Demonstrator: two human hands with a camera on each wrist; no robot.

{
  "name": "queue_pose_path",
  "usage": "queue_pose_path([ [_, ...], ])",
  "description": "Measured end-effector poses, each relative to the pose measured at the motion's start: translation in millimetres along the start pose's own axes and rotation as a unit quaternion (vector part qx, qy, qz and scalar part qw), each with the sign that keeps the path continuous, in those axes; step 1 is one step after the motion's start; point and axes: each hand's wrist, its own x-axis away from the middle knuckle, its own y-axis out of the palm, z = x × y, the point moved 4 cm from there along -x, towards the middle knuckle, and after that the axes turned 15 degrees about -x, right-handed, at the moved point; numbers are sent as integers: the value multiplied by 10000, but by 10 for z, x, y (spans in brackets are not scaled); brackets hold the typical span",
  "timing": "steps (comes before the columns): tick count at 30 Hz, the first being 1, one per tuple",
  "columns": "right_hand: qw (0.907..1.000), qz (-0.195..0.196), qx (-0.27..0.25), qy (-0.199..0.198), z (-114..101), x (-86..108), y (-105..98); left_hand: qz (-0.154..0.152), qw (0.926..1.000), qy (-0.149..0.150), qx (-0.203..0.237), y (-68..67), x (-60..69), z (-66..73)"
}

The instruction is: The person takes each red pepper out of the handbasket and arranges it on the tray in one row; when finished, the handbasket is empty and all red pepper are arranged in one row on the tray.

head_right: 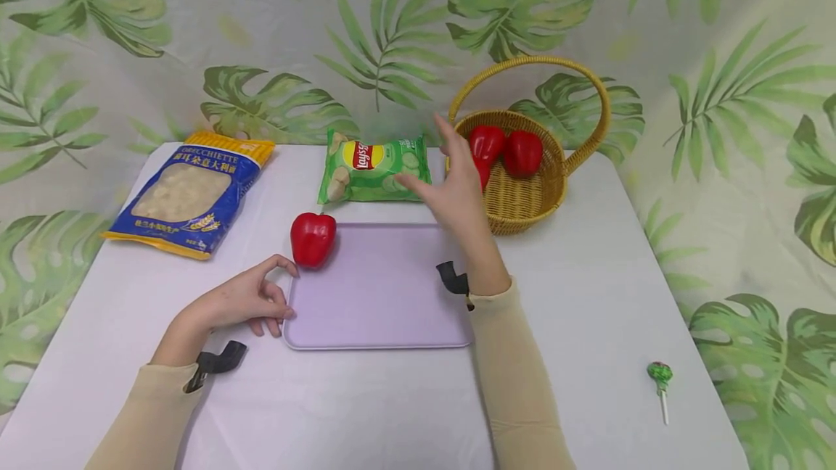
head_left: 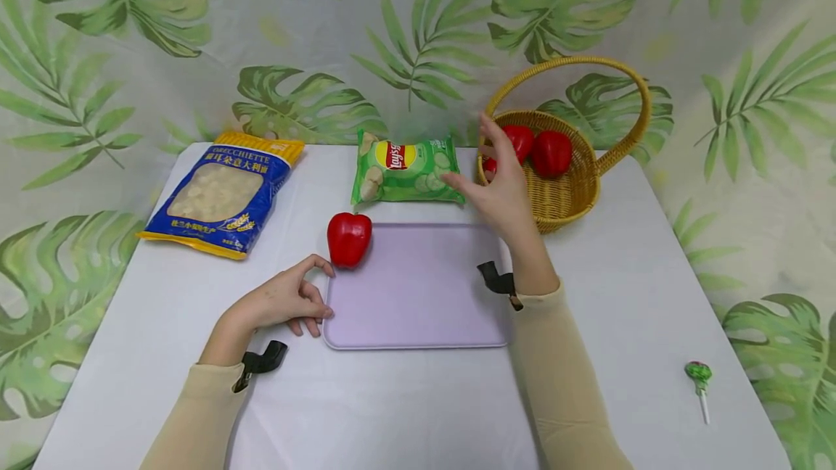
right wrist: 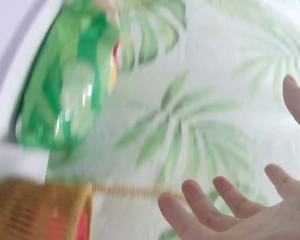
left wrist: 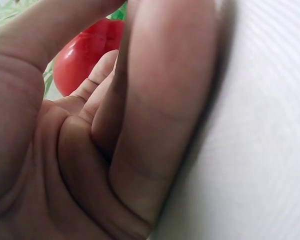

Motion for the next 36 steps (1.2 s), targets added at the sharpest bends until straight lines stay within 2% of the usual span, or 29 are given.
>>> queue_pose_path([
  [6,9972,649,-153,343,192,-124,-506,8,10000,79,38,-14,10,-6],
  [12,9917,834,-263,939,534,-212,-780,-8,10000,60,-13,-11,2,-52],
  [21,9822,501,-502,1741,992,-340,-831,-19,10000,5,1,6,-10,-44],
  [29,9718,-154,-453,2307,1129,-421,-796,-30,10000,43,62,-7,2,-24],
  [36,9621,-402,-526,2644,1158,-430,-779,-48,9999,64,76,6,-7,-22],
])
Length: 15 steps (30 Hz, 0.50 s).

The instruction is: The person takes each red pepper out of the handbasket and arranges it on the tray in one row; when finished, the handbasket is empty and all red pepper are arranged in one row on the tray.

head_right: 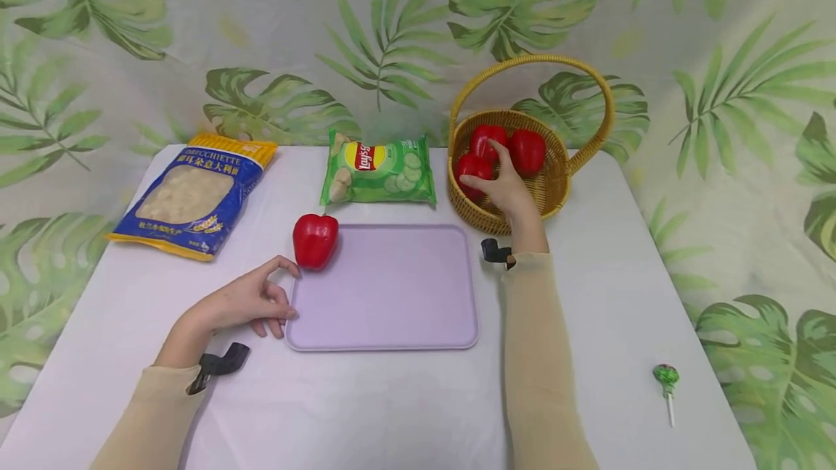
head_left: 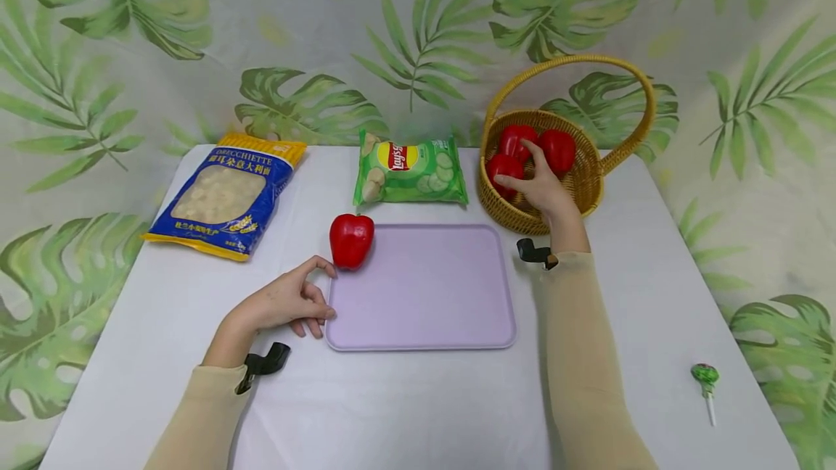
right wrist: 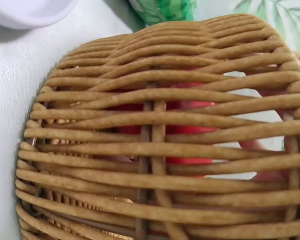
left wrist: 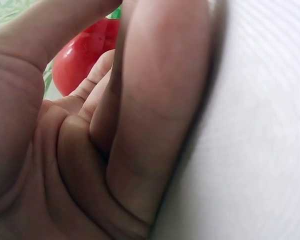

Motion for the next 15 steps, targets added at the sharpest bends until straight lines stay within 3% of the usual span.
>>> queue_pose_path([
  [15,9990,-244,53,376,43,-77,42,22,10000,-83,-5,-1,-6,-21],
])
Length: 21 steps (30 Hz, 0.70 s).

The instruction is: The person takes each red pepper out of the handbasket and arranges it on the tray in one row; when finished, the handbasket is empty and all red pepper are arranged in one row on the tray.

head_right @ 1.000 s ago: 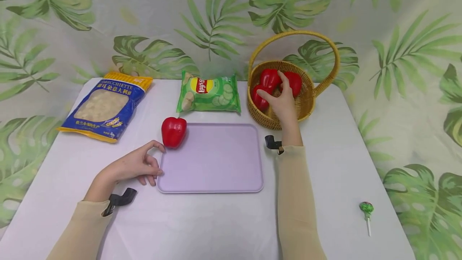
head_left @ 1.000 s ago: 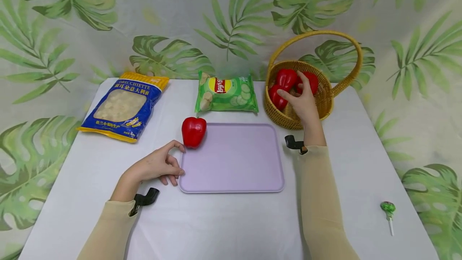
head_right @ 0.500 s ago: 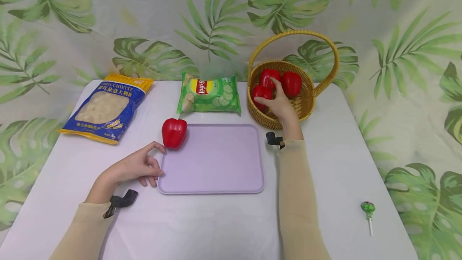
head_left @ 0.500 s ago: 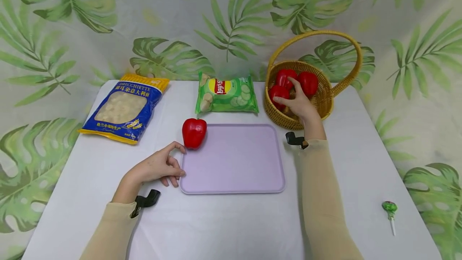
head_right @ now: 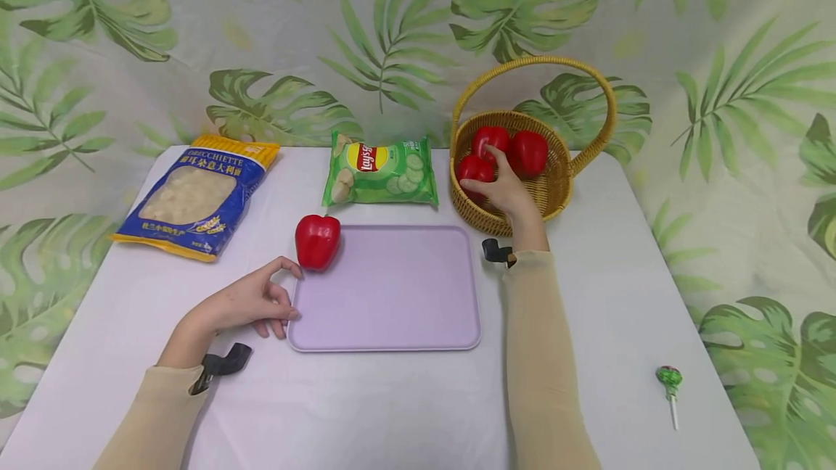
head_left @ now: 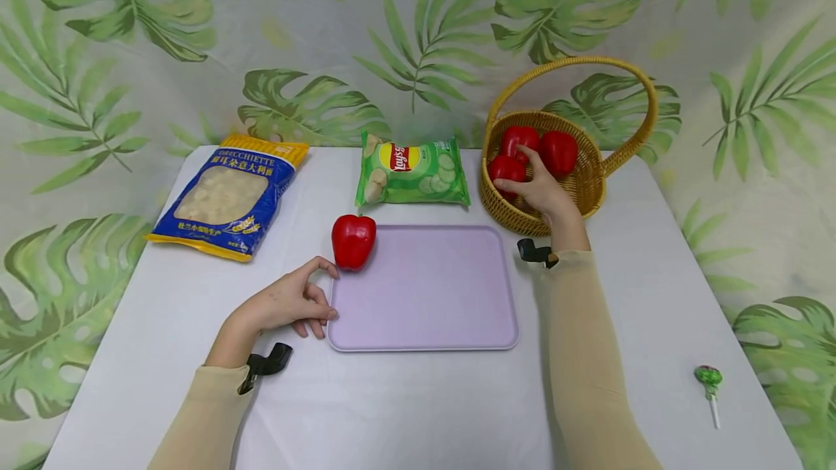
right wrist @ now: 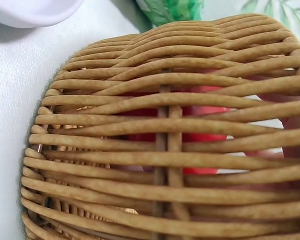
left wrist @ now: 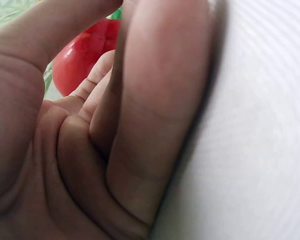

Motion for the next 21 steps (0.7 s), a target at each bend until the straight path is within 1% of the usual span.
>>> queue_pose_path([
  [6,9998,53,163,50,28,-28,11,36,10000,40,-7,4,7,-9],
  [13,9998,26,187,-1,53,-42,8,24,10000,24,42,20,14,-9],
  [21,9998,47,196,1,42,-21,3,41,10000,-26,-13,-2,6,-12],
])
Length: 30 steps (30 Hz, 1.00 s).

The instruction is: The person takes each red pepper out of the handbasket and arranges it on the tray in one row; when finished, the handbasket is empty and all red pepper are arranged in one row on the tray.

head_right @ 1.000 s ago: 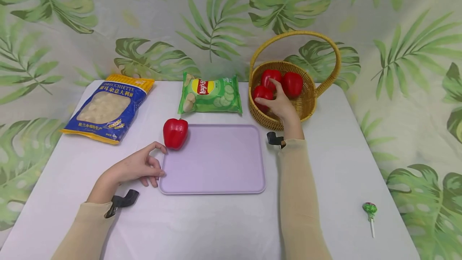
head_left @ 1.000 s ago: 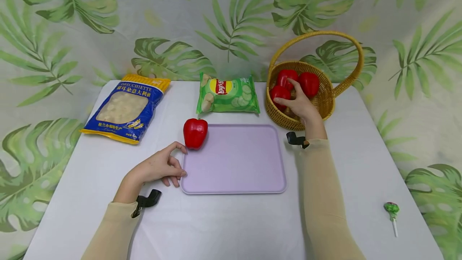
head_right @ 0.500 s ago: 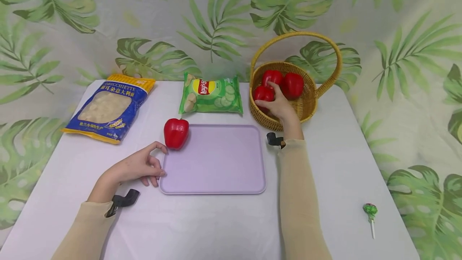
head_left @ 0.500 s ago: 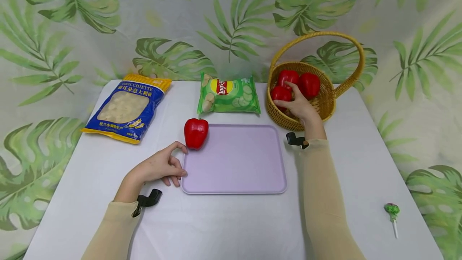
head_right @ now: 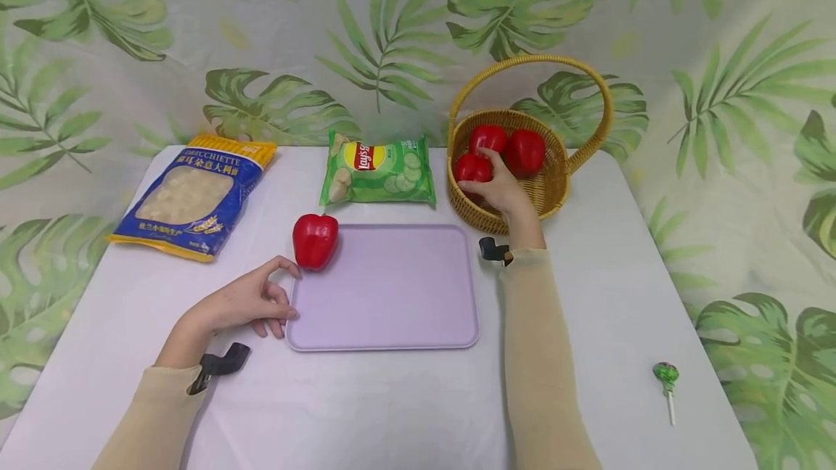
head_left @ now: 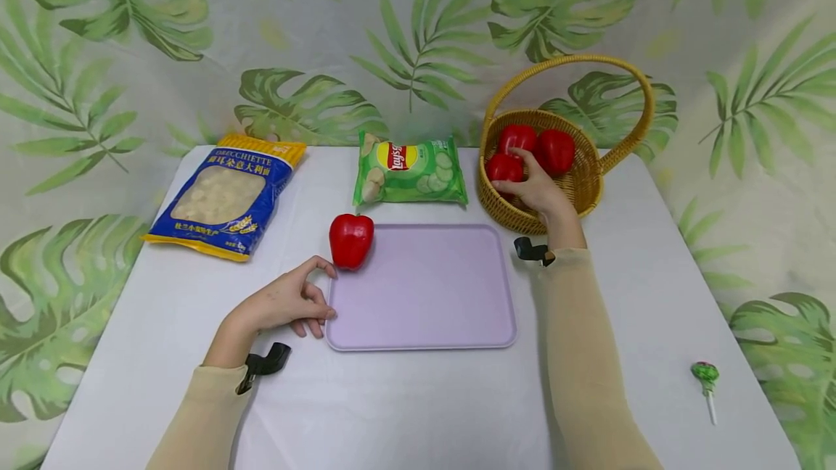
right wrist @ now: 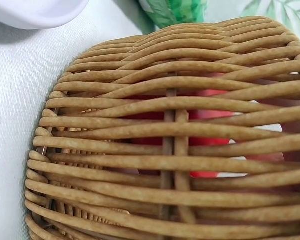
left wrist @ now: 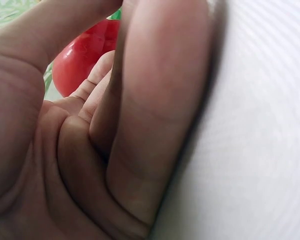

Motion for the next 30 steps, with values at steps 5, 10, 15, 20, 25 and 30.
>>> queue_pose_path([
  [5,10000,38,-28,-26,3,36,-33,-57,9999,105,5,13,-33,16],
  [10,9999,61,-17,-83,-6,52,-31,-74,9999,139,-13,9,-34,19],
  [15,9999,72,-37,-121,-9,44,-20,-49,10000,63,-27,-4,-13,21],
  [20,9997,156,-145,-96,-15,35,10,-49,10000,65,-12,-17,14,21],
  [25,9994,230,-245,-44,-29,66,10,-49,10000,60,-30,-17,7,17],
  [30,9988,317,-361,-55,-44,97,3,-46,10000,76,-17,-14,5,25],
])
